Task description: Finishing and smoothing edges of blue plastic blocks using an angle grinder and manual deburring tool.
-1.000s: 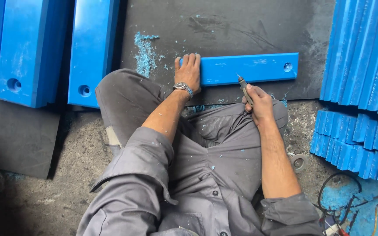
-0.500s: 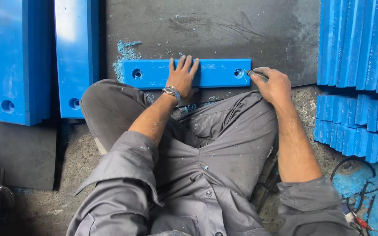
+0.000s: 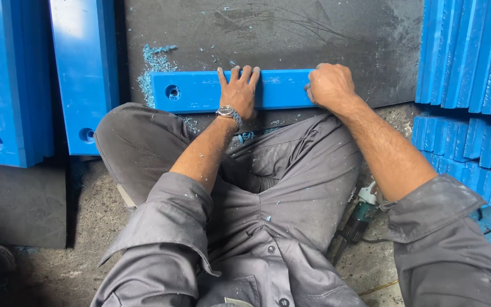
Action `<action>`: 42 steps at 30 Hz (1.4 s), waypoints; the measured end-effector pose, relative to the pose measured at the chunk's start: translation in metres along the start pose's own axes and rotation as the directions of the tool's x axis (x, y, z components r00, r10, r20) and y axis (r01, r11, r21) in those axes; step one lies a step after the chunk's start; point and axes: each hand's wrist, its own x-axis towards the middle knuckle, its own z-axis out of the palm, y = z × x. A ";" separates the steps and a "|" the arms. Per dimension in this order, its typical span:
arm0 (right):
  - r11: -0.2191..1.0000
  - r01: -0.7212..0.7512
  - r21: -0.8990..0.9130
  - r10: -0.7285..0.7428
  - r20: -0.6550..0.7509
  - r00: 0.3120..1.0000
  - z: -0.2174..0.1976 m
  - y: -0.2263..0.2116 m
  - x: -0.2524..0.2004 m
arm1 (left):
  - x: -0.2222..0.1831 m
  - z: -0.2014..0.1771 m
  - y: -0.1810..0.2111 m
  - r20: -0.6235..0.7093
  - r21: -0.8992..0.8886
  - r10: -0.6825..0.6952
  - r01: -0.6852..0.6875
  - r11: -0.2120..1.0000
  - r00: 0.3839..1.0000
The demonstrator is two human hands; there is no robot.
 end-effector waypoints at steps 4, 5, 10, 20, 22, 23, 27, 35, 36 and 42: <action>0.999 -0.032 -0.037 0.033 0.026 0.999 -0.009 0.014 0.017 | 0.003 0.004 0.000 0.000 0.016 -0.005 0.005 1.000 1.000; 0.995 -0.099 -0.006 0.099 0.066 0.993 -0.013 0.017 0.019 | 0.002 0.006 -0.002 -0.012 0.001 -0.004 0.004 1.000 1.000; 0.931 -0.354 0.095 0.330 0.204 0.922 -0.020 0.031 0.012 | -0.002 -0.002 -0.002 -0.025 -0.051 -0.023 0.022 0.998 0.999; 0.833 -0.527 0.168 0.456 0.332 0.826 0.009 0.018 -0.033 | -0.008 -0.015 0.001 0.011 -0.049 -0.026 0.026 0.998 1.000; 0.825 -0.537 0.176 0.457 0.353 0.817 0.011 0.008 -0.032 | -0.007 -0.012 0.003 0.019 -0.041 -0.025 0.025 0.999 1.000; 0.831 -0.534 0.157 0.455 0.358 0.815 0.014 0.004 -0.027 | -0.005 -0.010 0.003 0.021 -0.021 -0.030 0.030 0.999 0.999; 0.848 -0.519 0.108 0.457 0.346 0.819 0.012 -0.017 -0.005 | -0.001 -0.002 0.003 0.011 0.018 -0.019 0.018 1.000 1.000; 0.797 -0.587 0.146 0.502 0.381 0.776 -0.028 0.007 0.029 | 0.004 0.002 -0.001 0.008 0.007 -0.001 0.001 1.000 1.000; 0.756 -0.630 0.178 0.526 0.407 0.746 -0.030 0.012 0.023 | 0.001 0.004 -0.002 -0.005 0.009 -0.002 0.002 1.000 1.000; 0.453 -0.660 0.599 0.557 0.388 0.734 0.014 0.073 -0.039 | 0.001 0.017 -0.016 -0.039 0.113 0.087 -0.082 0.990 0.995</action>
